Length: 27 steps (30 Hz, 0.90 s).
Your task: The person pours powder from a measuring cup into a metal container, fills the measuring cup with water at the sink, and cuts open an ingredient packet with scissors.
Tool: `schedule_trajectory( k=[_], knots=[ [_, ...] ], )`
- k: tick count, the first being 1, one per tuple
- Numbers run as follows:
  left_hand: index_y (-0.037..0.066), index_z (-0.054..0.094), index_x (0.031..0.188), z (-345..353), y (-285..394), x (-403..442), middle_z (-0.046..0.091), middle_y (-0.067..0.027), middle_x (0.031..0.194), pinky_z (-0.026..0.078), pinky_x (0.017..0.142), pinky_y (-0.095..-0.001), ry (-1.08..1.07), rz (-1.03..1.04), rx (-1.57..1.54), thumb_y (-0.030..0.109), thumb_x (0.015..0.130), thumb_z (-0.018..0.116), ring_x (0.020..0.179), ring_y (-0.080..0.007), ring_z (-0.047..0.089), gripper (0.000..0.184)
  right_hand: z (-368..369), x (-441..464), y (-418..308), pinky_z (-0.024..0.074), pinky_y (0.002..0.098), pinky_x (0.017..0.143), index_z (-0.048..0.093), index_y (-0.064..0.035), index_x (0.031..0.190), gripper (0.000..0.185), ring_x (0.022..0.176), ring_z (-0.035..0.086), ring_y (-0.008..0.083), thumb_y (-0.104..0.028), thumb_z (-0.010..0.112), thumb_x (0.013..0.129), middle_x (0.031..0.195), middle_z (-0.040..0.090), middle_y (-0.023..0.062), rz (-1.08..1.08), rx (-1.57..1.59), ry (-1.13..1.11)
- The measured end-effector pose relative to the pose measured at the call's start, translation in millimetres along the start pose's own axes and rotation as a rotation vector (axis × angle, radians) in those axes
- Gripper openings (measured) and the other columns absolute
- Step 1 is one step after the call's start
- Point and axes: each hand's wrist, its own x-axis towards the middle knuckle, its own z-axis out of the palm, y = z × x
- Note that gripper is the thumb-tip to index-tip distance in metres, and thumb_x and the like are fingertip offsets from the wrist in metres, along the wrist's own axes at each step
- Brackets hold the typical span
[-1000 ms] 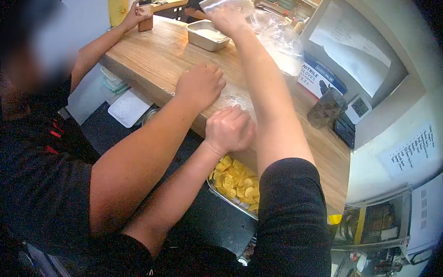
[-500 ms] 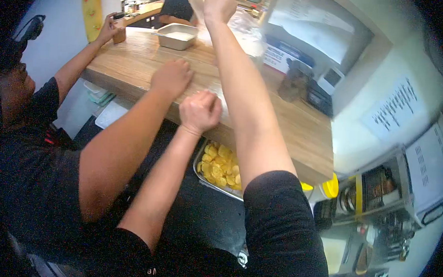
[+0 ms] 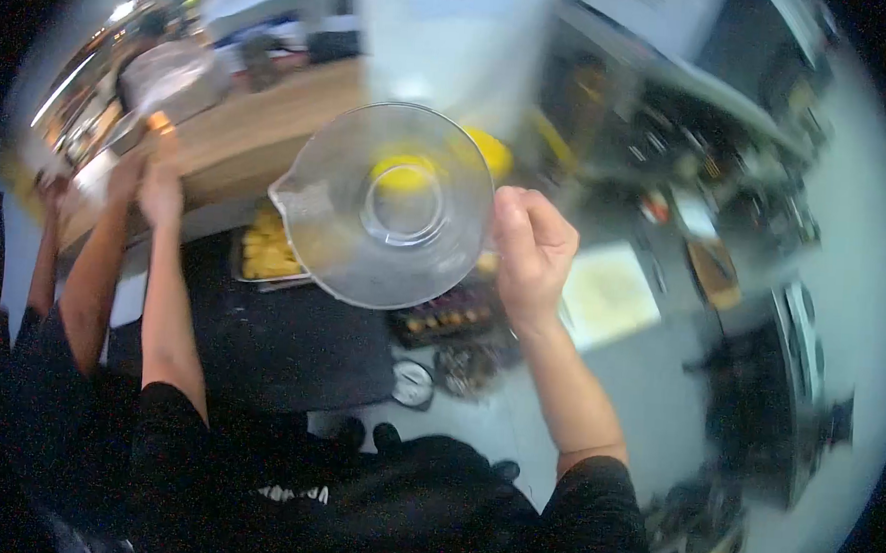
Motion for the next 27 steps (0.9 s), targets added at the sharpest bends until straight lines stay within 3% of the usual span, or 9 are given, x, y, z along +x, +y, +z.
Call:
schedule_trajectory(
  k=[2,3,5,7,8,10,14,20,27],
  knots=[
    [0.003,0.055,0.112,-13.7,60.8,-57.3,0.059,-0.022,0.107,0.044,0.083,-0.0453,0.005,-0.395,0.046,0.045,0.094,0.034,0.095,-0.0389,0.057,0.05,-99.0,-31.5,-54.1,0.0333,0.0202,0.056,0.059,-0.0004,0.072,0.021,0.061,0.044,0.0053,-0.012,0.055,0.089,0.069,0.055,-0.0008,-0.087,-0.247,0.105],
    [0.0,0.05,0.119,-12.0,88.6,-99.3,0.054,-0.0244,0.117,0.04,0.091,-0.0438,0.187,-0.143,-0.152,0.038,0.096,0.034,0.103,-0.0398,0.053,0.048,-147.1,-53.3,-82.5,0.0337,0.0202,0.056,0.059,-0.0003,0.072,0.021,0.061,0.045,0.0052,-0.012,0.056,0.088,0.067,0.055,-0.001,-0.045,-0.309,0.182],
    [-0.011,0.041,0.124,-46.2,214.2,-221.4,0.051,-0.0262,0.119,0.032,0.101,-0.0386,0.228,0.131,-0.464,0.023,0.097,0.034,0.116,-0.0365,0.044,0.044,-240.4,-83.6,-139.0,0.0341,0.0201,0.056,0.059,-0.0003,0.071,0.02,0.061,0.045,0.0051,-0.011,0.056,0.088,0.066,0.054,-0.0013,-0.049,-0.413,0.326],
    [-0.009,0.041,0.124,-6.7,282.1,-361.4,0.047,-0.0219,0.123,0.028,0.104,-0.0429,0.171,0.509,-0.503,0.021,0.098,0.031,0.12,-0.0357,0.04,0.041,-315.9,-128.4,-186.1,0.0335,0.0202,0.055,0.06,-0.0006,0.072,0.021,0.059,0.044,0.0042,-0.013,0.057,0.088,0.064,0.054,-0.0021,0.035,-0.444,0.51],
    [-0.009,0.035,0.128,9.1,342.0,-443.0,0.038,-0.0231,0.13,0.025,0.105,-0.0448,-0.034,0.299,-0.906,0.023,0.097,0.033,0.123,-0.0363,0.036,0.044,-344.9,-152.2,-208.9,0.0339,0.0212,0.054,0.06,-0.001,0.07,0.021,0.058,0.044,0.0049,-0.014,0.058,0.087,0.063,0.054,-0.0013,0.008,-0.52,0.573],
    [-0.009,0.029,0.132,-19.4,457.2,-567.9,0.029,-0.025,0.135,0.023,0.106,-0.0447,-0.504,0.398,-0.959,0.027,0.096,0.035,0.126,-0.0369,0.03,0.051,-400.8,-190.1,-242.9,0.0347,0.024,0.054,0.059,-0.002,0.066,0.024,0.054,0.043,0.008,-0.015,0.061,0.085,0.059,0.053,0.0014,-0.13,-0.742,0.636],
    [-0.007,0.028,0.134,-68.7,625.9,-640.0,0.024,-0.024,0.139,0.02,0.107,-0.0444,-0.729,0.965,-1.098,0.033,0.094,0.039,0.129,-0.0364,0.025,0.057,-501.6,-257.0,-312.3,0.0336,0.027,0.054,0.054,-0.0011,0.06,0.025,0.054,0.041,0.0112,-0.01,0.063,0.082,0.053,0.046,0.0037,-0.297,-1.315,0.625],
    [-0.005,0.029,0.134,-39.9,803.4,-692.0,0.026,-0.0223,0.137,0.028,0.104,-0.0432,-0.741,0.807,-1.315,0.025,0.094,0.045,0.126,-0.0342,0.031,0.052,-623.3,-368.3,-356.6,0.0334,0.0241,0.049,0.059,-0.0025,0.062,0.037,0.051,0.041,0.0078,-0.032,0.063,0.085,0.055,0.052,-0.0006,0.195,-1.088,1.468],
    [-0.006,0.034,0.13,-65.9,1040.4,-874.1,0.036,-0.0214,0.132,0.022,0.106,-0.0412,-0.854,1.311,-1.53,0.009,0.081,0.059,0.125,-0.0338,0.032,0.057,-687.1,-490.0,-411.1,0.0293,0.0215,0.045,0.053,-0.0097,0.061,0.04,0.048,0.041,0.0074,-0.039,0.059,0.086,0.055,0.048,-0.0012,-0.017,-0.697,2.254]
  ],
)
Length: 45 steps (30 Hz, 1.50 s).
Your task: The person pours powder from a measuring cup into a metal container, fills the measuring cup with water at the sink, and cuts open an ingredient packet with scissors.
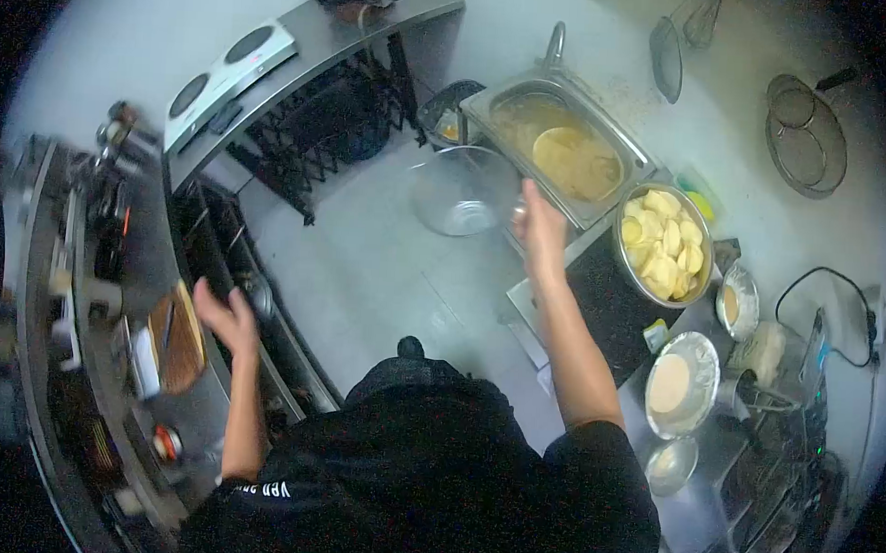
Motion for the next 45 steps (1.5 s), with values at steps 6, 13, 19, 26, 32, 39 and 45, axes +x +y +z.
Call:
schedule_trajectory(
  k=[6,13,19,26,32,39,45],
  knots=[
    [-0.002,0.04,0.127,240.1,139.8,138.8,0.041,-0.0203,0.131,0.026,0.104,-0.0451,-0.342,0.602,-0.411,0.005,0.076,0.057,0.126,-0.0395,0.031,0.054,4.5,54.8,31.3,0.0274,0.0216,0.045,0.049,-0.0113,0.055,0.042,0.046,0.038,0.0073,-0.036,0.059,0.088,0.051,0.045,-0.0013,-0.026,0.118,0.383],
    [-0.004,0.04,0.126,461.5,314.9,178.6,0.039,-0.0214,0.134,0.029,0.105,-0.0426,-0.657,0.875,-0.699,0.002,0.077,0.051,0.126,-0.038,0.035,0.05,-4.8,150.5,75.1,0.0276,0.0231,0.047,0.051,-0.0081,0.057,0.041,0.05,0.037,0.0067,-0.035,0.058,0.087,0.054,0.042,-0.0035,-0.069,0.177,0.645],
    [-0.003,0.047,0.118,629.1,426.5,175.1,0.051,-0.0263,0.117,0.039,0.096,-0.0417,-0.98,0.758,-0.878,0.003,0.079,0.05,0.111,-0.0399,0.047,0.04,4.4,240.5,70.5,0.031,0.0229,0.047,0.054,-0.0069,0.058,0.039,0.049,0.04,0.007,-0.031,0.057,0.088,0.054,0.047,-0.0024,-0.047,0.313,0.817],
    [-0.005,0.049,0.114,764.7,501.5,155.0,0.055,-0.028,0.107,0.045,0.082,-0.0411,-1.011,0.506,-0.806,0.013,0.081,0.054,0.097,-0.0397,0.055,0.038,27.8,309.0,53.3,0.0228,0.0219,0.043,0.043,-0.0127,0.049,0.047,0.045,0.032,0.0043,-0.03,0.058,0.09,0.048,0.039,-0.0047,-0.007,0.188,0.876],
    [-0.005,0.056,0.11,811.3,513.2,106.7,0.057,-0.0268,0.109,0.041,0.094,-0.0398,-0.995,0.257,-0.983,0.013,0.085,0.05,0.105,-0.039,0.054,0.031,48.9,328.5,56.2,0.026,0.0215,0.043,0.046,-0.0109,0.05,0.046,0.045,0.036,0.0048,-0.031,0.058,0.089,0.049,0.042,-0.0036,0.03,0.165,1.075],
    [0.009,0.052,0.121,761.1,451.2,187.9,0.06,-0.0215,0.099,0.048,0.08,-0.0417,-1.27,1.148,-0.799,0.024,0.09,0.045,0.097,-0.0362,0.057,0.035,87.5,360.4,72.0,0.0271,0.0234,0.042,0.045,-0.0081,0.048,0.047,0.044,0.036,0.0049,-0.029,0.06,0.088,0.048,0.042,-0.0037,-0.012,0.061,1.242],
    [0.009,0.048,0.124,688.5,448.0,242.5,0.053,-0.0181,0.121,0.041,0.095,-0.037,-1.955,1.567,-0.897,0.021,0.092,0.041,0.114,-0.0309,0.05,0.035,110.7,374.1,84.5,0.029,0.0245,0.045,0.051,-0.002,0.054,0.042,0.049,0.036,0.0046,-0.025,0.06,0.087,0.049,0.044,-0.0028,-0.025,-0.072,1.216]
  ],
)
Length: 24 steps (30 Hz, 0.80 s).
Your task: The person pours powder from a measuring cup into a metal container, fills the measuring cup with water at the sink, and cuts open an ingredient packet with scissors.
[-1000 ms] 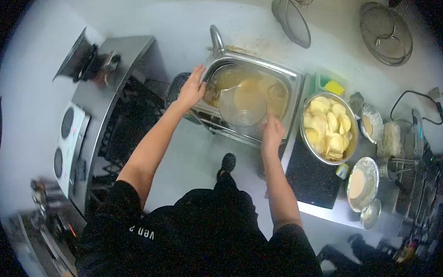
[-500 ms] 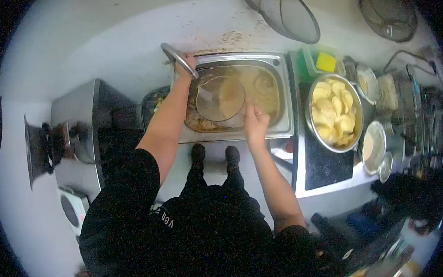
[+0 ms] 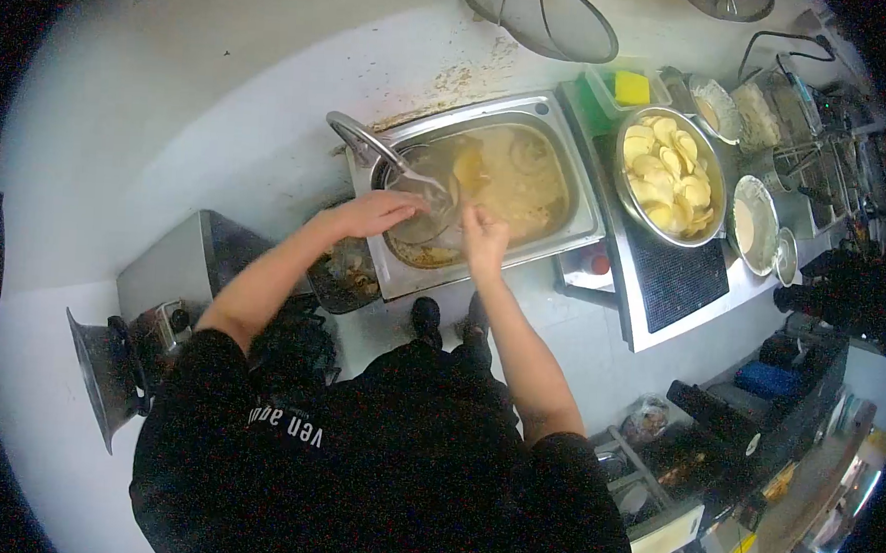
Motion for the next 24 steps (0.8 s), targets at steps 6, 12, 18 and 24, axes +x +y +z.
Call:
schedule_trajectory(
  k=[6,12,18,24],
  knots=[
    [0.005,0.04,0.132,44.4,-27.9,53.6,0.04,-0.0172,0.137,0.032,0.104,-0.035,-0.209,0.355,0.914,0.023,0.09,0.041,0.129,-0.0268,0.034,0.046,-1.4,4.4,-18.1,0.0327,0.0252,0.047,0.055,-0.0011,0.056,0.042,0.051,0.039,0.0052,-0.031,0.06,0.085,0.05,0.045,-0.0024,0.041,0.133,-0.105],
    [0.014,0.026,0.142,71.6,9.5,86.8,0.024,-0.0091,0.147,0.019,0.11,-0.0322,-0.956,-0.51,-0.916,0.038,0.094,0.023,0.136,-0.0254,0.019,0.054,-29.4,44.1,-5.1,0.0257,0.0244,0.045,0.039,-0.0095,0.048,0.043,0.048,0.032,0.0042,-0.018,0.057,0.086,0.049,0.037,-0.005,0.082,0.239,0.028],
    [0.011,0.037,0.135,3.3,27.8,112.8,0.038,-0.017,0.137,0.028,0.104,-0.044,-0.944,-0.304,0.72,0.04,0.091,0.036,0.123,-0.0308,0.037,0.052,20.1,33.2,16.6,0.0286,0.0249,0.043,0.047,-0.0102,0.054,0.033,0.044,0.037,0.0074,-0.018,0.054,0.086,0.049,0.044,-0.0019,0.309,0.702,-0.137],
    [0.007,0.042,0.131,36.8,-32.0,107.6,0.04,-0.022,0.133,0.033,0.1,-0.0454,-0.366,-0.491,-0.106,0.035,0.089,0.04,0.119,-0.0337,0.041,0.05,35.1,70.6,4.7,0.0287,0.0238,0.044,0.05,-0.011,0.062,0.025,0.047,0.038,0.0072,-0.019,0.055,0.085,0.055,0.046,-0.002,0.25,0.574,-0.059]
  ],
)
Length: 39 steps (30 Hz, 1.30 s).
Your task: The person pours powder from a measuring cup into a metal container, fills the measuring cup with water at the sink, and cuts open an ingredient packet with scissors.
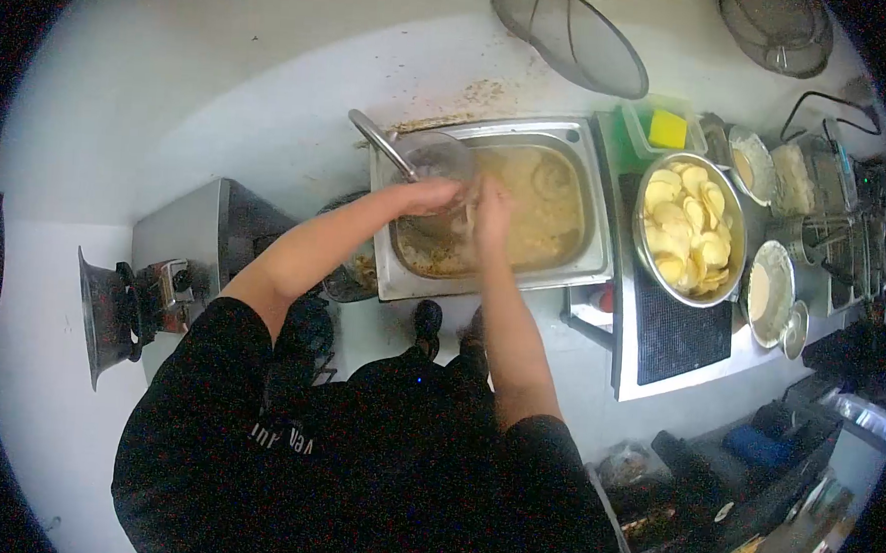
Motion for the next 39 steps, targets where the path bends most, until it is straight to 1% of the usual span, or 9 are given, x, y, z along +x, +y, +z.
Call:
schedule_trajectory(
  k=[9,13,16,20,22,28,31,35,39],
  knots=[
    [0.011,0.042,0.131,-17.3,-4.4,-63.7,0.043,-0.0215,0.132,0.03,0.105,-0.0425,-0.034,-0.178,1.273,0.033,0.084,0.046,0.122,-0.0342,0.042,0.052,-16.4,15.9,28.0,0.0273,0.025,0.044,0.048,-0.0113,0.06,0.027,0.047,0.036,0.0068,-0.02,0.054,0.085,0.054,0.043,-0.0035,-0.171,-0.269,-0.212],
    [0.008,0.056,0.118,-19.6,17.1,-59.0,0.054,-0.0188,0.12,0.036,0.101,-0.0428,0.184,0.156,0.551,0.032,0.08,0.049,0.118,-0.0339,0.046,0.045,-7.4,4.0,11.1,0.0268,0.0251,0.044,0.048,-0.0114,0.06,0.028,0.045,0.036,0.0069,-0.02,0.054,0.085,0.052,0.042,-0.0034,0.019,-0.038,0.055],
    [0.004,0.063,0.104,-13.5,-41.5,-16.1,0.06,-0.0159,0.11,0.042,0.095,-0.0429,0.355,0.356,1.552,0.028,0.081,0.048,0.111,-0.0355,0.051,0.036,-28.0,6.9,15.8,0.0268,0.0245,0.044,0.048,-0.0112,0.06,0.03,0.046,0.038,0.0069,-0.024,0.054,0.087,0.053,0.042,-0.0026,0.1,-0.094,0.039],
    [0.001,0.062,0.094,-26.8,3.3,-31.1,0.06,-0.0162,0.103,0.045,0.089,-0.0398,0.333,0.419,0.511,0.01,0.078,0.052,0.095,-0.0356,0.057,0.021,-19.3,15.8,-58.6,0.0296,0.0259,0.045,0.051,-0.0093,0.06,0.035,0.05,0.042,0.0086,-0.032,0.055,0.087,0.054,0.046,-0.0003,0.054,-0.506,-0.155],
    [-0.001,0.06,0.098,-10.5,-22.4,-17.7,0.058,-0.0165,0.107,0.045,0.089,-0.0405,1.006,0.905,0.58,0.009,0.074,0.057,0.097,-0.0373,0.055,0.025,-7.4,20.0,-90.7,0.0325,0.027,0.046,0.054,-0.007,0.061,0.038,0.052,0.045,0.0098,-0.035,0.056,0.086,0.055,0.048,0.0009,0.034,-0.731,-0.23],
    [0.001,0.045,0.126,55.9,-39.4,18.0,0.05,-0.018,0.125,0.035,0.1,-0.0381,0.84,0.145,-0.283,0.029,0.074,0.068,0.115,-0.03,0.047,0.063,81.3,-4.1,-105.8,0.0489,0.0377,0.066,0.067,-0.0023,0.085,0.031,0.072,0.065,0.0261,-0.029,0.052,0.085,0.079,0.066,0.0164,-0.374,-1.874,-0.731],
    [0.004,0.048,0.124,82.1,-20.2,72.8,0.051,-0.0154,0.124,0.039,0.095,-0.0373,0.765,0.717,-0.404,0.031,0.08,0.063,0.112,-0.0228,0.05,0.055,116.1,-34.0,-100.5,0.0511,0.038,0.073,0.068,-0.0047,0.089,0.025,0.086,0.065,0.0312,-0.021,0.051,0.083,0.092,0.066,0.018,-0.422,-2.067,-0.688],
    [0.005,0.058,0.114,70.9,19.5,33.0,0.058,-0.0183,0.114,0.042,0.092,-0.0392,0.91,0.834,-0.484,0.03,0.082,0.06,0.105,-0.0267,0.056,0.041,127.0,-48.2,-109.3,0.0519,0.0384,0.076,0.068,-0.0019,0.093,0.024,0.094,0.064,0.0306,-0.016,0.052,0.082,0.095,0.066,0.0182,-0.385,-2.138,-0.704],
    [0.001,0.064,0.1,39.7,-20.9,-6.8,0.059,-0.0236,0.104,0.048,0.082,-0.0423,0.536,0.051,-0.018,0.02,0.081,0.054,0.097,-0.0344,0.059,0.028,72.2,-27.6,-131.2,0.0502,0.0376,0.068,0.068,-0.0045,0.085,0.024,0.081,0.065,0.0247,-0.025,0.055,0.083,0.084,0.066,0.0154,-0.591,-2.069,-0.633]
  ],
)
